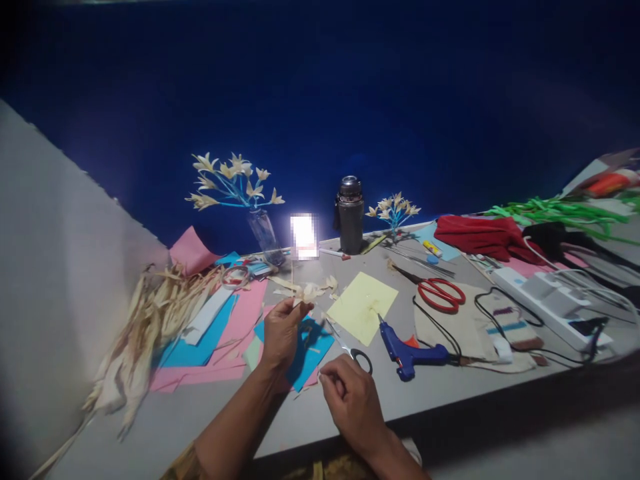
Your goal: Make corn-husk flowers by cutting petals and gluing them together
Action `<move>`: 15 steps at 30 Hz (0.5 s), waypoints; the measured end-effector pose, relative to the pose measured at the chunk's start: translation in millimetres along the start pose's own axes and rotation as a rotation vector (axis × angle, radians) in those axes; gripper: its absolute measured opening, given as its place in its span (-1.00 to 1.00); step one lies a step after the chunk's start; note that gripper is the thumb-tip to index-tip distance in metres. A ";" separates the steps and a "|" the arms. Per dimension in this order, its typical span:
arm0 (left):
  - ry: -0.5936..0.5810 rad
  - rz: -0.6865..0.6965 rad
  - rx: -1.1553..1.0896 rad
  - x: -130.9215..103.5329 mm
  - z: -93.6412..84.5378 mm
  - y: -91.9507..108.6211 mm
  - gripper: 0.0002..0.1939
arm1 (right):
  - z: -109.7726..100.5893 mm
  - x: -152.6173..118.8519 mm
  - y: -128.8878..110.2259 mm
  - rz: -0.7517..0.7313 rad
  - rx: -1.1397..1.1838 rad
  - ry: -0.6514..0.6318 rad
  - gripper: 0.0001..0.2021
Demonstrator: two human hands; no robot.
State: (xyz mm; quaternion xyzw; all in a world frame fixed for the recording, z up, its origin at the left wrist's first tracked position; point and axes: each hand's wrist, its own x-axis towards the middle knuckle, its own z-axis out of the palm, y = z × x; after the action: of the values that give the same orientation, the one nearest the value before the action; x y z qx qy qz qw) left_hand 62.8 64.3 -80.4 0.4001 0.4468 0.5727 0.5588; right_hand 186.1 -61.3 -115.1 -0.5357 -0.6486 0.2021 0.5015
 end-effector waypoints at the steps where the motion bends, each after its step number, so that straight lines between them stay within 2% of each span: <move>1: -0.027 -0.015 -0.020 0.5 0.0 -1.5 -0.73 | 0.6 -1.2 2.4 0.002 -0.003 -0.005 -0.85; 6: -0.147 -0.099 -0.210 -2.2 4.7 3.8 -0.63 | 3.0 -4.9 6.9 0.009 0.028 -0.006 -0.84; 10: -0.171 -0.213 -0.326 -4.7 8.2 10.5 -0.56 | -3.9 -1.7 1.3 0.044 0.092 0.012 -0.74; 13: -0.190 -0.284 -0.292 -5.8 8.1 9.3 -0.59 | -17.2 12.3 -2.4 0.217 0.205 0.070 -0.71; 15: -0.252 -0.302 -0.210 -7.0 7.2 6.6 -0.64 | -28.7 28.1 -4.0 0.382 0.321 0.082 -0.73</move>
State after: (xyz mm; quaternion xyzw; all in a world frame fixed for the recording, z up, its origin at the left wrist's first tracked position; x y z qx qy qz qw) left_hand 68.3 57.9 -71.8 0.3366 0.3663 0.4714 0.7282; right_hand 211.2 -45.4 -87.7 -0.5699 -0.4743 0.3716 0.5587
